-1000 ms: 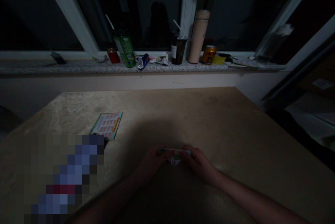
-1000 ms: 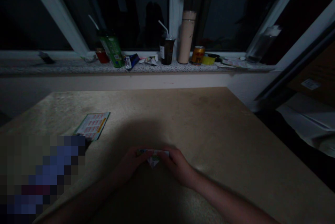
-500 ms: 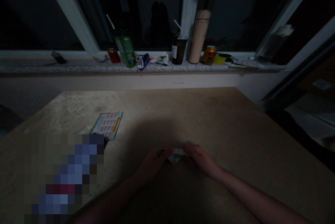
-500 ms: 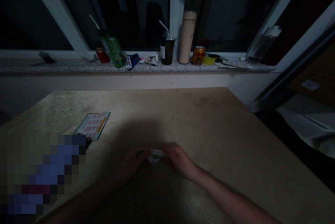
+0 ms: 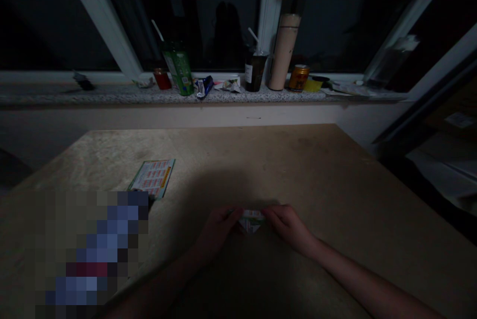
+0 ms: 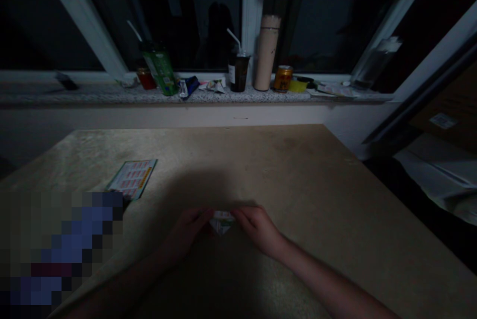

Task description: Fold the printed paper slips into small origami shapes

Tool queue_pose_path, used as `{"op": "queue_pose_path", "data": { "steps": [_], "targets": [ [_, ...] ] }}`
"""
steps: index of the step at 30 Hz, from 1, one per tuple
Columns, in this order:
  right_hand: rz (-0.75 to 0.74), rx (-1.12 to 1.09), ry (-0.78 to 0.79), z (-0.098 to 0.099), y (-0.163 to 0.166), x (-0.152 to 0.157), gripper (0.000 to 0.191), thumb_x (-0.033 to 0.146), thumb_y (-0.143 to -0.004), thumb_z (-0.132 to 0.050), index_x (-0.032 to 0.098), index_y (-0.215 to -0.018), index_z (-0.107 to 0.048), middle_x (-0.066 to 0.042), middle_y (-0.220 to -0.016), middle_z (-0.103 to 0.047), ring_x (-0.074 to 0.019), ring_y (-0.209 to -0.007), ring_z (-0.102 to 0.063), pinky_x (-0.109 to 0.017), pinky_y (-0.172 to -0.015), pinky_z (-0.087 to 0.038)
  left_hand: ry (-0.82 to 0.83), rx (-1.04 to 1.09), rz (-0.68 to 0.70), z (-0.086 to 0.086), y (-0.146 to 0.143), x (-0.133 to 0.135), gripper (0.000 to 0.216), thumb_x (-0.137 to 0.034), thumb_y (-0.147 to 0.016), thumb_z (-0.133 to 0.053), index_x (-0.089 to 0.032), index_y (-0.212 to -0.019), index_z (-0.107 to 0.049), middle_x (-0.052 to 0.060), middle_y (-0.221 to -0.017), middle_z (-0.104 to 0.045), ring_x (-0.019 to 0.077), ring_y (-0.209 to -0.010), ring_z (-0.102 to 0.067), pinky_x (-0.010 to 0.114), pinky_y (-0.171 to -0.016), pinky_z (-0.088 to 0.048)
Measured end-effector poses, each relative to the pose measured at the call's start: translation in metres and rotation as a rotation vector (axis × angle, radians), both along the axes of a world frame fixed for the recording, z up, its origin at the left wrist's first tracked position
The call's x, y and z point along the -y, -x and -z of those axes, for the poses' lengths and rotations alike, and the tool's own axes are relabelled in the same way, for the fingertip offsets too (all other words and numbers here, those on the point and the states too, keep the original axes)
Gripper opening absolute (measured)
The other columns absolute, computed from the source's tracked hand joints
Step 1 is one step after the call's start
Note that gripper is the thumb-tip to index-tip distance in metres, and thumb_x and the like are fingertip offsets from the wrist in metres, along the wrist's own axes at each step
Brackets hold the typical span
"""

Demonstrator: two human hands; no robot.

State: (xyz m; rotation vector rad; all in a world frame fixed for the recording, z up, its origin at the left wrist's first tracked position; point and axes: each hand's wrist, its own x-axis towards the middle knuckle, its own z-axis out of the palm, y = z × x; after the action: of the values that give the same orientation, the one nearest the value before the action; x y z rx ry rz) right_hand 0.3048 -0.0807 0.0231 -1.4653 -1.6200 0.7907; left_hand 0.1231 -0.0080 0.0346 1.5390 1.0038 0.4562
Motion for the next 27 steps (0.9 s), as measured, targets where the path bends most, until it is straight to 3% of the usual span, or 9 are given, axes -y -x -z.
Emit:
{"op": "queue_pose_path", "data": {
  "steps": [4, 13, 18, 22, 27],
  "targets": [
    [0.006, -0.172, 0.037, 0.002, 0.004, 0.0, 0.052, 0.058, -0.088, -0.036, 0.019, -0.053, -0.04, 0.004, -0.052, -0.031, -0.0098, -0.048, -0.03, -0.023, -0.045, -0.024, -0.044, -0.031, 0.053, 0.001, 0.0, 0.0, 0.04, -0.048, -0.082, -0.047, -0.016, -0.073, -0.068, 0.001, -0.065, -0.065, 0.018, -0.065, -0.058, 0.024, -0.059, -0.041],
    [0.016, -0.327, 0.116, 0.008, 0.008, 0.002, 0.058, 0.067, -0.084, -0.033, 0.019, -0.052, -0.043, 0.003, -0.049, -0.036, -0.0107, -0.046, -0.033, -0.023, -0.042, -0.025, -0.1, -0.024, 0.053, 0.001, 0.0, 0.002, 0.039, -0.046, -0.085, -0.046, -0.016, -0.073, -0.069, 0.001, -0.067, -0.067, 0.0189, -0.068, -0.06, 0.024, -0.062, -0.043],
    [-0.003, -0.2, 0.102, 0.009, 0.009, 0.001, 0.048, 0.054, -0.087, -0.044, 0.016, -0.061, -0.058, 0.002, -0.053, -0.045, -0.0106, -0.05, -0.04, -0.022, -0.046, -0.031, -0.098, 0.007, 0.076, 0.003, 0.0, 0.003, 0.037, -0.045, -0.084, -0.048, -0.018, -0.086, -0.073, 0.003, -0.083, -0.072, 0.0228, -0.082, -0.063, 0.027, -0.074, -0.045],
    [-0.066, -0.214, 0.069, 0.003, 0.011, 0.001, 0.039, 0.043, -0.09, -0.045, 0.016, -0.075, -0.068, -0.001, -0.063, -0.059, -0.0136, -0.06, -0.053, -0.023, -0.055, -0.041, -0.069, 0.017, 0.011, 0.005, 0.003, 0.006, 0.041, -0.047, -0.086, -0.044, -0.02, -0.099, -0.071, 0.002, -0.101, -0.07, 0.0243, -0.101, -0.059, 0.032, -0.091, -0.04],
    [-0.101, -0.213, 0.034, -0.006, 0.014, 0.002, 0.034, 0.039, -0.092, -0.043, 0.017, -0.093, -0.07, -0.004, -0.077, -0.067, -0.0174, -0.073, -0.06, -0.027, -0.066, -0.046, -0.08, 0.035, -0.015, 0.006, 0.006, 0.009, 0.044, -0.047, -0.088, -0.04, -0.019, -0.1, -0.071, 0.003, -0.106, -0.069, 0.0244, -0.107, -0.056, 0.035, -0.099, -0.034]
  ]
}}
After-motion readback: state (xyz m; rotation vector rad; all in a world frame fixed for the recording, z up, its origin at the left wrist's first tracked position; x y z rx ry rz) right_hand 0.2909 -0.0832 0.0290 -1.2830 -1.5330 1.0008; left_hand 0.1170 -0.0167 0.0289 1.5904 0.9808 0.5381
